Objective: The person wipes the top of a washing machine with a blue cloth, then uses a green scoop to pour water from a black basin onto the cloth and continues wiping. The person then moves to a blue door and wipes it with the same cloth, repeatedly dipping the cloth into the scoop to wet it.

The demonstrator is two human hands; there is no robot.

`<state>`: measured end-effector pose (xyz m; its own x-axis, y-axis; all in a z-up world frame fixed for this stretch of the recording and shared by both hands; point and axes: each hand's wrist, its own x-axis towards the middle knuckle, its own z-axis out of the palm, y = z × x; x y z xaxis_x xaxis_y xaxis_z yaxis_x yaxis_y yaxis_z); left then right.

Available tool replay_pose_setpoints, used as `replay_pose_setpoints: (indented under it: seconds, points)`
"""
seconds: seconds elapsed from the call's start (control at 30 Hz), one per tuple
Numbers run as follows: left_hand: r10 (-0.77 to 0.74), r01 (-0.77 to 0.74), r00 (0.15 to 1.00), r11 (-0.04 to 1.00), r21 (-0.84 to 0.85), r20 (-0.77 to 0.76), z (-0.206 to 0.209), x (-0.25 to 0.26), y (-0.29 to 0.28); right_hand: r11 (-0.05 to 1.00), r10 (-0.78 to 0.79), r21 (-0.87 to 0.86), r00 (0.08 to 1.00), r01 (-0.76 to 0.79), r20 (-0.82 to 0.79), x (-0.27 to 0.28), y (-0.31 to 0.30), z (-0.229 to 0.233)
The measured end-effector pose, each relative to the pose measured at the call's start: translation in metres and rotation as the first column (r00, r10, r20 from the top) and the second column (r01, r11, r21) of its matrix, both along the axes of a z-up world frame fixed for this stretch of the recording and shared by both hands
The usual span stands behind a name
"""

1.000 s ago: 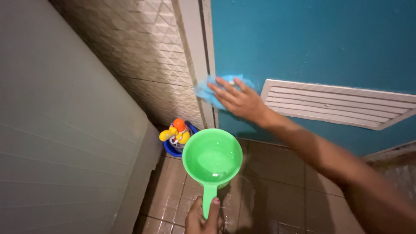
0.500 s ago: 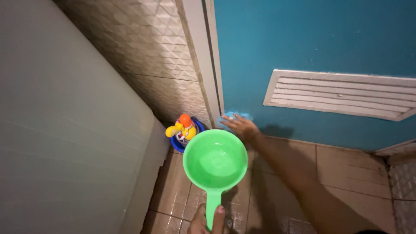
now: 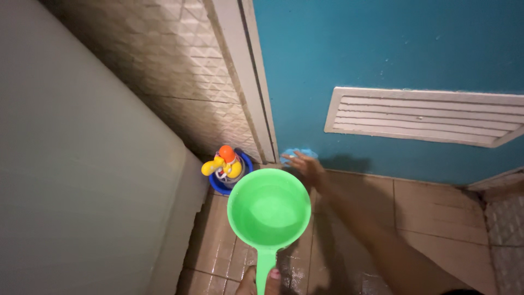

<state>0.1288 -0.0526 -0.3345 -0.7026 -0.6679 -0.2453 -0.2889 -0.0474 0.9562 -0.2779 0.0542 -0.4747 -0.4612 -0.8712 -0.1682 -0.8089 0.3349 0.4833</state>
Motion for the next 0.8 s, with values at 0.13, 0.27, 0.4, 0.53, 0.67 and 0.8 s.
replay_pose_setpoints:
  seconds: [0.13, 0.27, 0.4, 0.53, 0.67, 0.8]
  points:
    - [0.024, -0.024, 1.0, 1.0, 0.011, -0.001, 0.018, -0.005, 0.001, 0.979, 0.054, -0.195, 0.998, -0.051, 0.011, -0.012, 0.017, -0.005]
    - [-0.011, 0.005, 0.997, 0.996, 0.084, 0.073, 0.042, -0.011, 0.001, 0.996, 0.093, -0.015, 0.992, -0.092, 0.086, -0.009, 0.028, 0.022]
    - [-0.123, 0.098, 0.987, 0.968, 0.229, 0.1, 0.069, -0.018, -0.001, 0.956, 0.199, 0.219, 0.98, -0.196, 0.011, -0.005, 0.06, 0.057]
    - [-0.046, 0.004, 0.995, 0.907, 0.422, 0.09, 0.088, -0.023, 0.012, 0.883, 0.224, 0.428, 0.974, -0.194, -0.02, -0.013, 0.11, 0.069]
    - [-0.052, 0.052, 0.999, 0.914, 0.401, -0.011, 0.09, -0.025, 0.021, 0.944, 0.268, 0.224, 0.959, -0.243, -0.092, -0.021, 0.188, 0.084]
    - [-0.08, 0.048, 0.995, 0.907, 0.419, 0.06, 0.088, -0.028, 0.025, 0.803, 0.035, 0.595, 0.999, -0.025, -0.005, -0.013, 0.259, 0.125]
